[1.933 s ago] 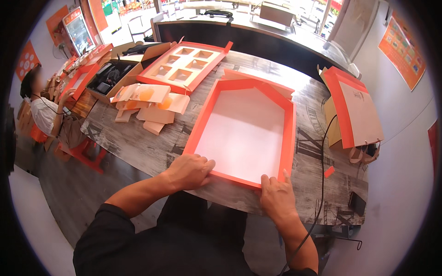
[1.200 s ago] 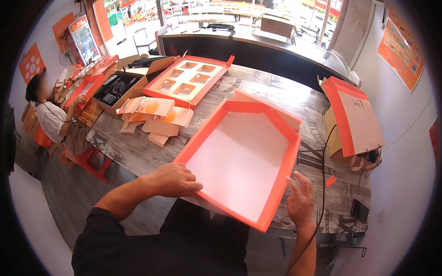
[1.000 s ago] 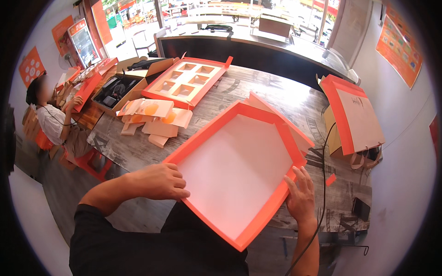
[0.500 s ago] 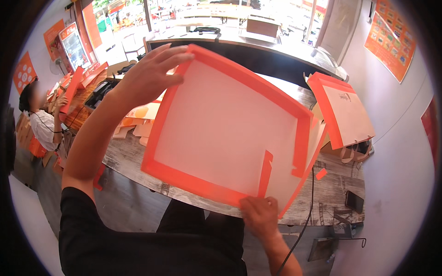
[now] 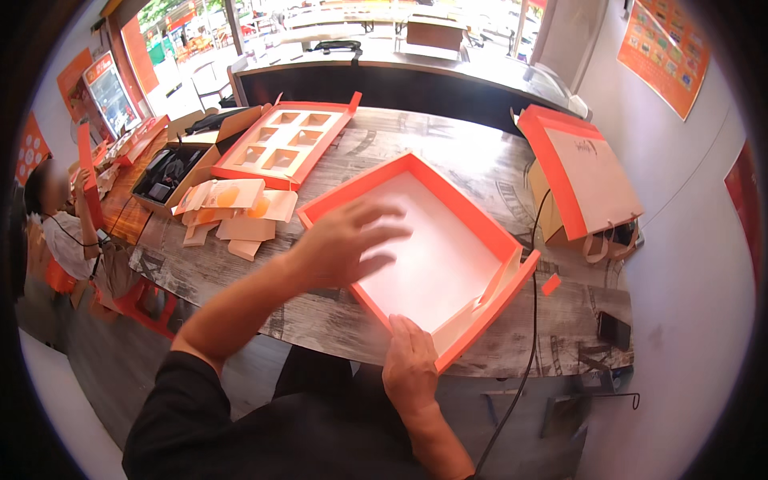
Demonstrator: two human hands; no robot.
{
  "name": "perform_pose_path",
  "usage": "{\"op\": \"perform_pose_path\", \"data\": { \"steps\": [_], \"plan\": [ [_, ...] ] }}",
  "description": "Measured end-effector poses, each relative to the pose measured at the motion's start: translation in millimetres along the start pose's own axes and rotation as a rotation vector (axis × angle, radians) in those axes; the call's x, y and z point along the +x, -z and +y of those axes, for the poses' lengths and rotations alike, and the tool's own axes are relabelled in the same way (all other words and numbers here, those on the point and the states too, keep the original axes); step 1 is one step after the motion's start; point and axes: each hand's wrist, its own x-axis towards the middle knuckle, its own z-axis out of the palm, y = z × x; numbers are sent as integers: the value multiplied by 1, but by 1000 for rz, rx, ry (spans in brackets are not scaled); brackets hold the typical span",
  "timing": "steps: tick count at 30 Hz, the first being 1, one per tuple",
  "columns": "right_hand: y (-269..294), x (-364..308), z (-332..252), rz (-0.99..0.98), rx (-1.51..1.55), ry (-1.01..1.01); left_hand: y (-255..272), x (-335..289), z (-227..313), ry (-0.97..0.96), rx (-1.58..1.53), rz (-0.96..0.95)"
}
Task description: The person assembles a large orange gift box by folding the edges and securing the tabs, then places a cardboard insert inside and proceeds to fold small white boxes and arrange them within the insert.
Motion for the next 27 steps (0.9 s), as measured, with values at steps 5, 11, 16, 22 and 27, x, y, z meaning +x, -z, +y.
{"op": "perform_pose_path", "data": {
  "steps": [5, 11, 16, 22, 27],
  "plan": [
    [5, -4, -11, -76, -33, -19, -25, -70, 39, 176, -154, -68],
    [18, -3, -45, -148, 56, -8, -47, -99, 28, 163, -233, -47],
    [51, 0, -46, -84, 323, 195, -58, -87, 14, 146, -295, -46],
    [82, 7, 17, 123, 30, 99, -44, -94, -21, 249, -161, -132],
    [109, 0, 60, -21, -264, -19, -24, -103, -51, 294, -101, -177]
  ]
}}
